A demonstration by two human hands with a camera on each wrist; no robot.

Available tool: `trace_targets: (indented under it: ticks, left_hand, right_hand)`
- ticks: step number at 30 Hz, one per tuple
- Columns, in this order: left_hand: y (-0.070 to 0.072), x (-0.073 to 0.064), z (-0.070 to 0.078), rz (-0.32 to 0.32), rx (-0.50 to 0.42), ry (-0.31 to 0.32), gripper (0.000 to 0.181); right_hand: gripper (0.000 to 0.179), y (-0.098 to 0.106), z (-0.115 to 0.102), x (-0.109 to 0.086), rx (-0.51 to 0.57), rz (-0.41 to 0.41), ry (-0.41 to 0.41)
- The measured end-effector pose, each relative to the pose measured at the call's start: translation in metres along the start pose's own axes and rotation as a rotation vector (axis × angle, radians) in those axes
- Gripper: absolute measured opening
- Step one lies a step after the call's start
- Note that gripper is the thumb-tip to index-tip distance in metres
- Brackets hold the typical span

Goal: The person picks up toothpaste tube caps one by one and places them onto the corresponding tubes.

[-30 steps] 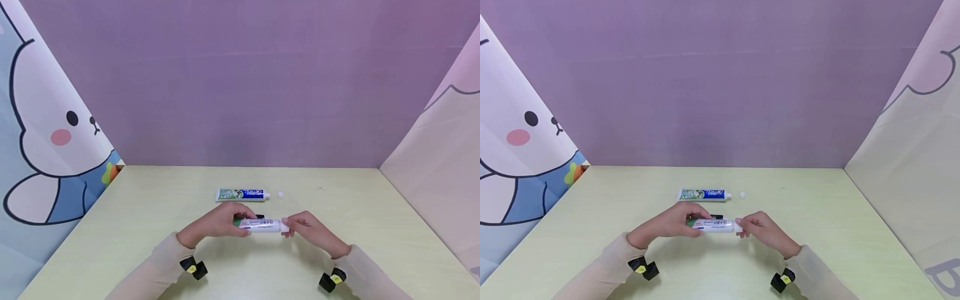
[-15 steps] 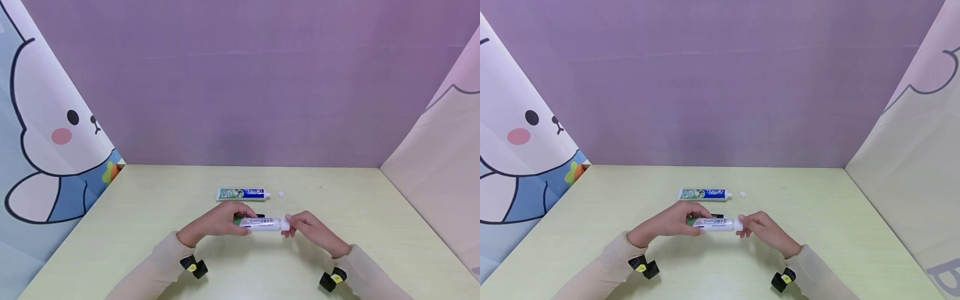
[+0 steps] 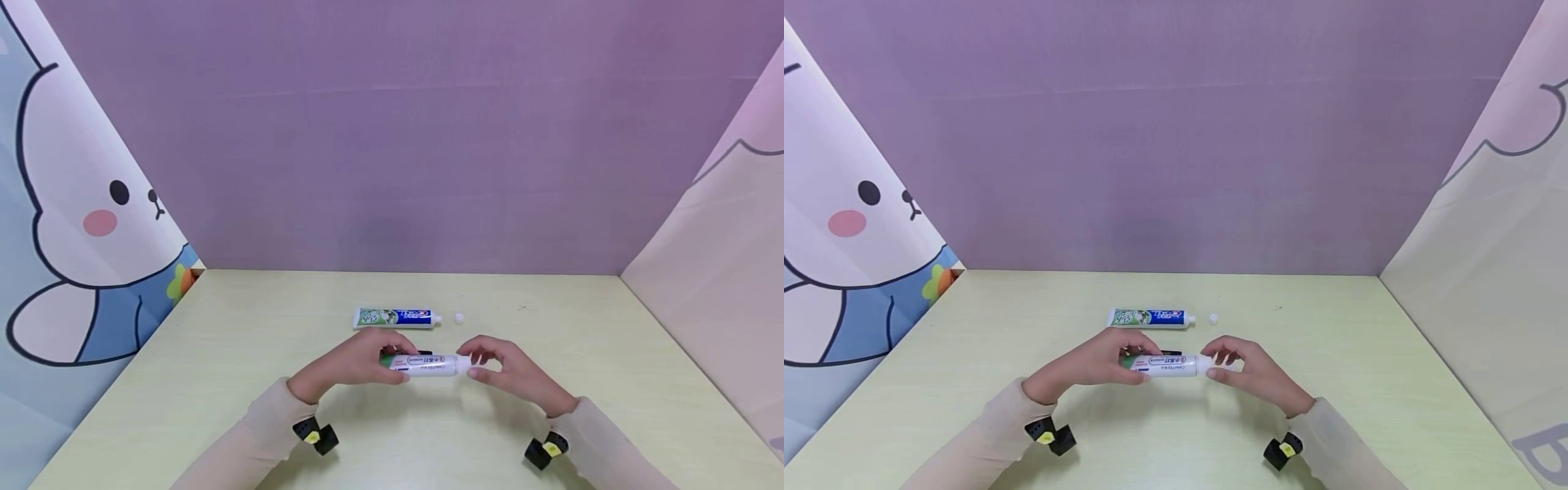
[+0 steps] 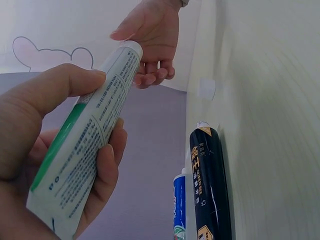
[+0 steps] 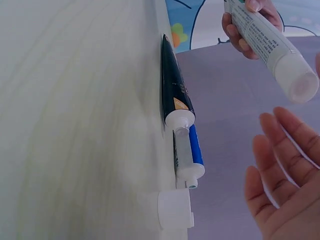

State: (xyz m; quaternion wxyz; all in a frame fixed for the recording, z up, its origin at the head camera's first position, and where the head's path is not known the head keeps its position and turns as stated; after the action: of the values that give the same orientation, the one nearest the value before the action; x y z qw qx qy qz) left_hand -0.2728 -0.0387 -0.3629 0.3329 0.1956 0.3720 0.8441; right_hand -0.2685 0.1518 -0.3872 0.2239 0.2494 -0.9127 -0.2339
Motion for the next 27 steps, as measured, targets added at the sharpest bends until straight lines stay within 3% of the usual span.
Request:
trace_targets:
  ticks: [6,13,27]
  left_hand:
    - [0.001,0.000,0.000,0.005,0.002,0.004,0.029]
    - [0.001,0.000,0.000,0.008,0.004,-0.002,0.029]
    - [0.002,0.000,0.001,0.008,0.002,-0.006,0.029]
  right_hand:
    - [0.041,0.002,-0.010,-0.001,-0.046,0.059,0.117]
    - [0.045,0.005,-0.016,-0.002,-0.083,0.126,0.245]
    - [0.038,0.005,-0.020,-0.003,-0.065,0.147,0.273]
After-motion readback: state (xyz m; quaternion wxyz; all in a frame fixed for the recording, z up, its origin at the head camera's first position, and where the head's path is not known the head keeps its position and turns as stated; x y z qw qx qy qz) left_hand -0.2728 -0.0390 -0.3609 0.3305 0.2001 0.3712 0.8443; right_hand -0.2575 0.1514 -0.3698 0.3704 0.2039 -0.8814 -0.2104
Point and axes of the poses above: each hand's wrist, its own x-axis towards the middle knuckle, its own y-axis out of the back of the hand, z = x × y, the point moved 8 cm from there along x, towards the middle knuckle, and after that the axes turned 3 degrees about x, right-handed, at the moved point
